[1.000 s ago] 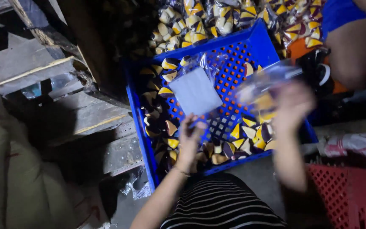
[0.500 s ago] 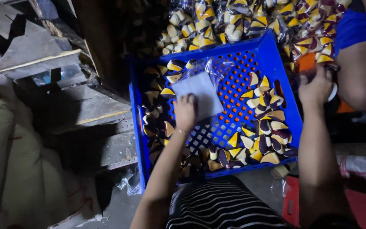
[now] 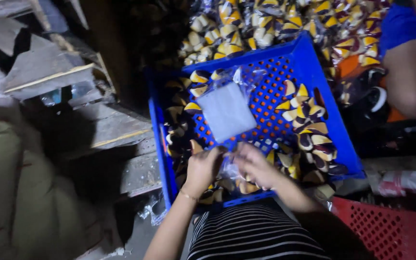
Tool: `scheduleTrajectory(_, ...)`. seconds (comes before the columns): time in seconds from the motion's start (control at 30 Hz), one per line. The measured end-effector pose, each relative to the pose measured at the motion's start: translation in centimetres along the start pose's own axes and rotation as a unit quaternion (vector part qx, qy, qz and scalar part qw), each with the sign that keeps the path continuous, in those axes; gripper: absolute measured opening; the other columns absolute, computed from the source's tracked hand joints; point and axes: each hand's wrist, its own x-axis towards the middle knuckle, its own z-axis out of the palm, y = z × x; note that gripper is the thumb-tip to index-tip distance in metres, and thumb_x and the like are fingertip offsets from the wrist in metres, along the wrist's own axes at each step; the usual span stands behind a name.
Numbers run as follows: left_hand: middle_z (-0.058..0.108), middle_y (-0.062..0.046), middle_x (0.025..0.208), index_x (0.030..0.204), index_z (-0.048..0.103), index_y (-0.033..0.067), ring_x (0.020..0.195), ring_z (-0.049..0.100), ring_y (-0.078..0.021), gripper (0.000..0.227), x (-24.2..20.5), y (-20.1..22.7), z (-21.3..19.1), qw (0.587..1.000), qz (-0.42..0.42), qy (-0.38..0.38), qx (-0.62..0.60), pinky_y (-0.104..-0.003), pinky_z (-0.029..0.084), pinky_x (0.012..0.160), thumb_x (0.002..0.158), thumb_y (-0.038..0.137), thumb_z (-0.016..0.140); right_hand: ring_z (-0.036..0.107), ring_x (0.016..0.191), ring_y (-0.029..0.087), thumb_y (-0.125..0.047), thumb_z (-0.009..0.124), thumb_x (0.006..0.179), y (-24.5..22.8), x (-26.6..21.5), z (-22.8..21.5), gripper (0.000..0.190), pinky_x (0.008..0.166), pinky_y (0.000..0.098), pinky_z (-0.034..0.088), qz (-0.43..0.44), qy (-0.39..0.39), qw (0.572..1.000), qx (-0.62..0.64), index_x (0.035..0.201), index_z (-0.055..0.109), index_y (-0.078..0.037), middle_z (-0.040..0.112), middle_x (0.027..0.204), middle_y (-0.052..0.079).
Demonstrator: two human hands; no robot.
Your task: The person sits on the floor and packs triangular yellow and purple snacks from a blue crate into clear plastic bags. The person repeatedly picks snacks, places them into bags, and sets the filled bags aside.
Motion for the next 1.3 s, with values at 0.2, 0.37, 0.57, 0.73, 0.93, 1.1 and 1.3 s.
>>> scheduleTrajectory(0.2,0.063,-0.014,0.064,0.068,0.057,0.0074,0.061,0.061,-0.0397,0.032,-6.6,-1.3,-9.1,0.898,-0.154,-0.097,-0.401,-0.045,0.054,0.066,0.099,0.016,0.061,0.072,0.089,0.033,0.006,0.066,0.085,-4.6,3.4,1.8,0.014,0.090,0.0487,0.054,-0.024,-0.094,0.990,-0.100,0.096,0.070,0.000,0.074,0.085,0.019)
scheduleTrajectory(0.37,0.073,0.007,0.124,0.109,0.082,0.0226,0.114,0.070,-0.0120,0.027,-12.5,-4.8,-10.7,0.915,-0.395,0.066,0.043,-0.032,0.059,0.077,0.089,0.014,0.065,0.068,0.102,0.015,-0.021,0.073,0.093,-5.8,12.2,7.5,0.027,0.091,0.0311,0.057,-0.062,-0.364,0.928,-0.049,0.118,0.063,-0.019,0.064,0.114,0.000)
scheduleTrajectory(0.57,0.076,0.019,0.103,0.112,0.077,0.0373,0.095,0.053,-0.0232,0.042,-12.8,-1.3,-14.5,0.952,-0.287,0.055,0.097,-0.043,0.031,0.083,0.075,0.022,0.069,0.054,0.107,0.022,-0.029,0.080,0.073,6.7,22.4,9.3,0.027,0.082,0.0451,0.033,-0.228,0.105,0.808,-0.532,0.098,0.075,-0.038,0.071,0.106,-0.015)
scheduleTrajectory(0.73,0.082,-0.004,0.105,0.091,0.083,0.0123,0.100,0.078,-0.0181,0.034,-12.4,0.0,-16.2,0.920,-0.313,0.121,-0.200,-0.031,0.056,0.091,0.077,-0.003,0.057,0.059,0.123,0.035,0.011,0.068,0.083,2.9,25.1,4.7,0.051,0.110,0.0412,0.044,-0.222,0.000,0.883,-0.412,0.132,0.064,-0.005,0.056,0.135,0.016)
scheduleTrajectory(0.93,0.082,-0.009,0.111,0.098,0.083,0.0090,0.106,0.077,-0.0224,0.044,-10.8,0.9,-15.1,0.872,-0.357,0.072,-0.328,-0.034,0.059,0.097,0.077,-0.001,0.046,0.062,0.113,0.036,-0.005,0.069,0.094,0.1,28.5,3.0,0.038,0.097,0.0472,0.050,-0.176,-0.062,0.865,-0.466,0.131,0.063,-0.005,0.055,0.132,0.013)
scheduleTrajectory(1.1,0.079,-0.006,0.118,0.112,0.079,0.0113,0.112,0.072,-0.0207,0.044,-8.3,1.2,-13.7,0.844,-0.387,0.039,-0.370,-0.034,0.055,0.099,0.082,0.001,0.048,0.068,0.104,0.035,-0.014,0.059,0.102,0.4,28.7,4.2,0.044,0.080,0.0484,0.060,-0.222,-0.128,0.794,-0.551,0.145,0.055,-0.004,0.049,0.145,0.013)
scheduleTrajectory(1.3,0.074,-0.009,0.126,0.118,0.073,0.0077,0.120,0.068,-0.0242,0.044,-4.6,0.9,-11.8,0.835,-0.393,0.031,-0.384,-0.038,0.051,0.107,0.084,0.001,0.047,0.068,0.113,0.034,-0.007,0.069,0.095,4.8,29.9,5.4,0.058,0.098,0.0415,0.058,-0.293,-0.086,0.783,-0.542,0.150,0.050,-0.001,0.046,0.151,0.021)
